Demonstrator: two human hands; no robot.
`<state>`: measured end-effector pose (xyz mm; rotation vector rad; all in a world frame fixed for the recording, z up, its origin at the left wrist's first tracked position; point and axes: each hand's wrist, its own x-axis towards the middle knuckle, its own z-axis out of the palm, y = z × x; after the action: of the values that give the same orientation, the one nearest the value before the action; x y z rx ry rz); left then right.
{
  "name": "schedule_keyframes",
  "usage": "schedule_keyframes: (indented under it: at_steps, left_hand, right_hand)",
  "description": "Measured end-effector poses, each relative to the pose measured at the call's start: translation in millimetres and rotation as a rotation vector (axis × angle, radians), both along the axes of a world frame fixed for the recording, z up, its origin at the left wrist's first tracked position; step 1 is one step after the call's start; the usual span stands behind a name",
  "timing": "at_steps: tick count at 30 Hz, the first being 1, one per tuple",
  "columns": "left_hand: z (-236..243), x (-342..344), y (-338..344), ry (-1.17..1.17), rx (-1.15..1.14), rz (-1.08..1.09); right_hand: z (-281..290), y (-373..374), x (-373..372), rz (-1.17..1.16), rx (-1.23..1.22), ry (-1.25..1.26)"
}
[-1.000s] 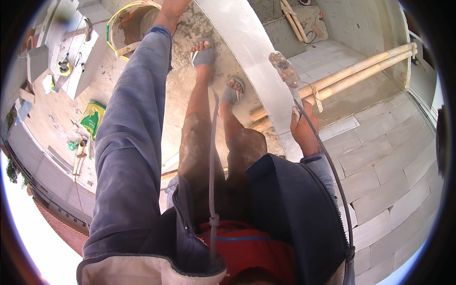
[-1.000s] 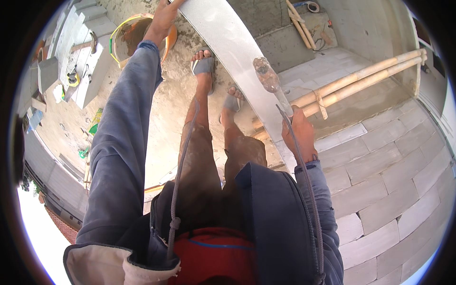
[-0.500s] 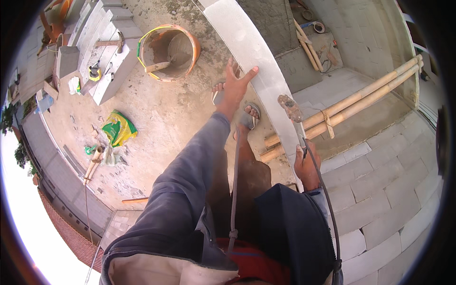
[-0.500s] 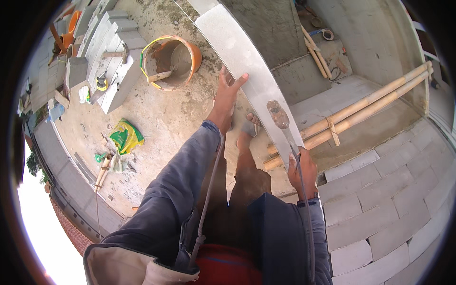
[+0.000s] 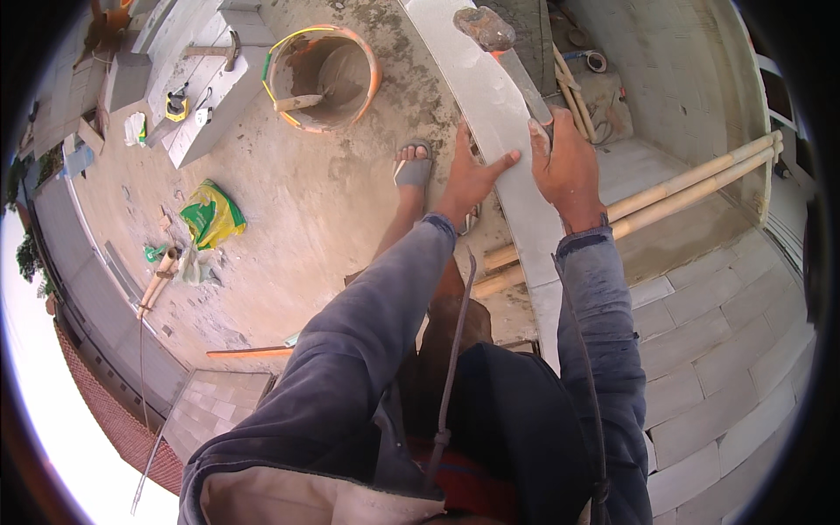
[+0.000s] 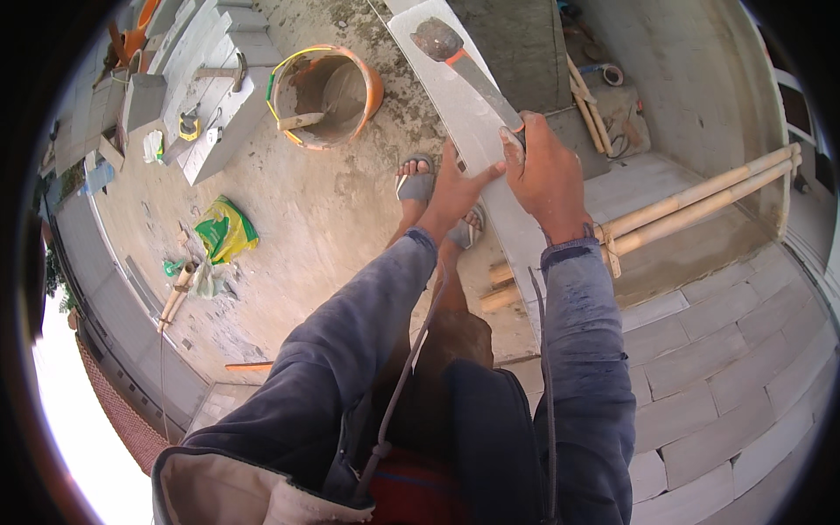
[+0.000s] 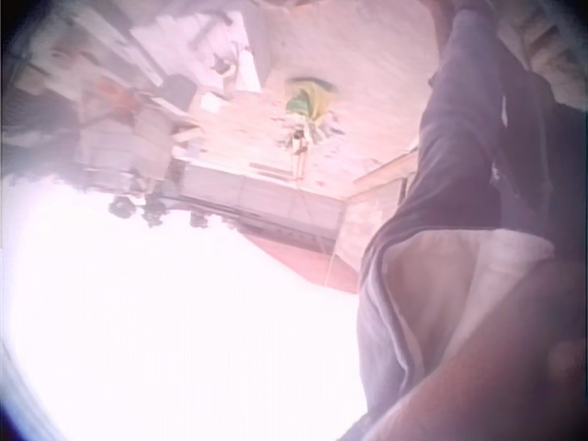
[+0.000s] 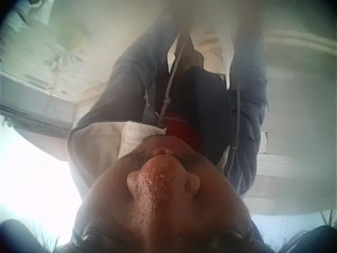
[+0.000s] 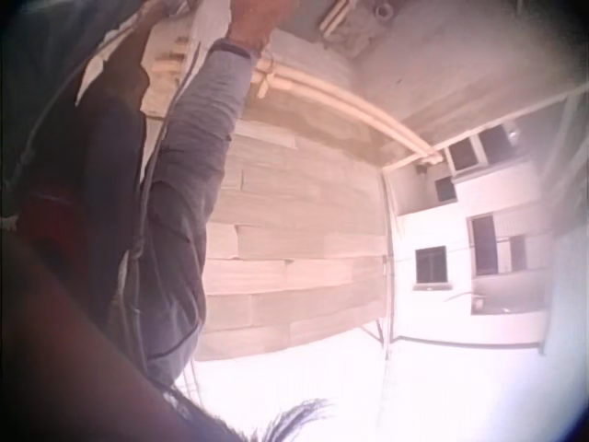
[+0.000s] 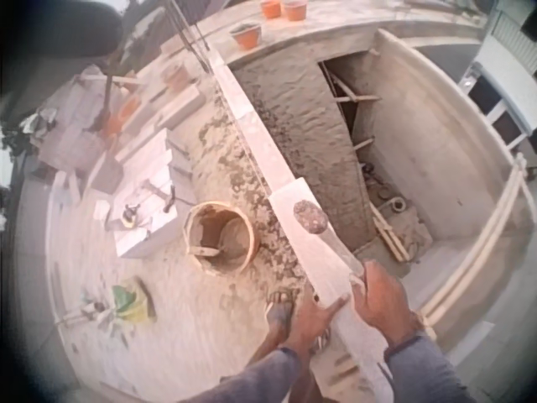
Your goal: The person scoops mortar from a bucket with a trowel and applies it to a curved wall. They then place a white tile onto the mortar, press it into place, and tap it with a hammer to secure it. The process is repeated for additional tiles along the wall.
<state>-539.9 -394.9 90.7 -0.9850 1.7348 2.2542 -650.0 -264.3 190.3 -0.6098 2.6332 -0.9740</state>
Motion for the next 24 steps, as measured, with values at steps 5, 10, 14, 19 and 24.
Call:
schedule_keyframes:
  at_steps: [5, 10, 14, 19, 24]
  left_hand:
    - [6, -3, -4, -0.053, 0.046, -0.031]
    - [4, 1, -6, -0.010, -0.006, -0.030]
    - [-4, 1, -5, -0.023, -0.071, -0.063]
    - [-5, 3, -3, 0.011, 0.029, -0.011]
    - [-25, 12, 8, -0.017, -0.066, 0.014]
  right_hand:
    - [-12, -7, -17, 0.012, 0.312, -0.188]
    - [-6, -19, -13, 0.011, 0.073, -0.062]
    - [-25, -27, -28, 0.088, 0.176, -0.048]
    - [-20, -24, -34, 0.047, 0.271, -0.152]
    - [12, 0, 1, -0.020, 0.165, -0.168]
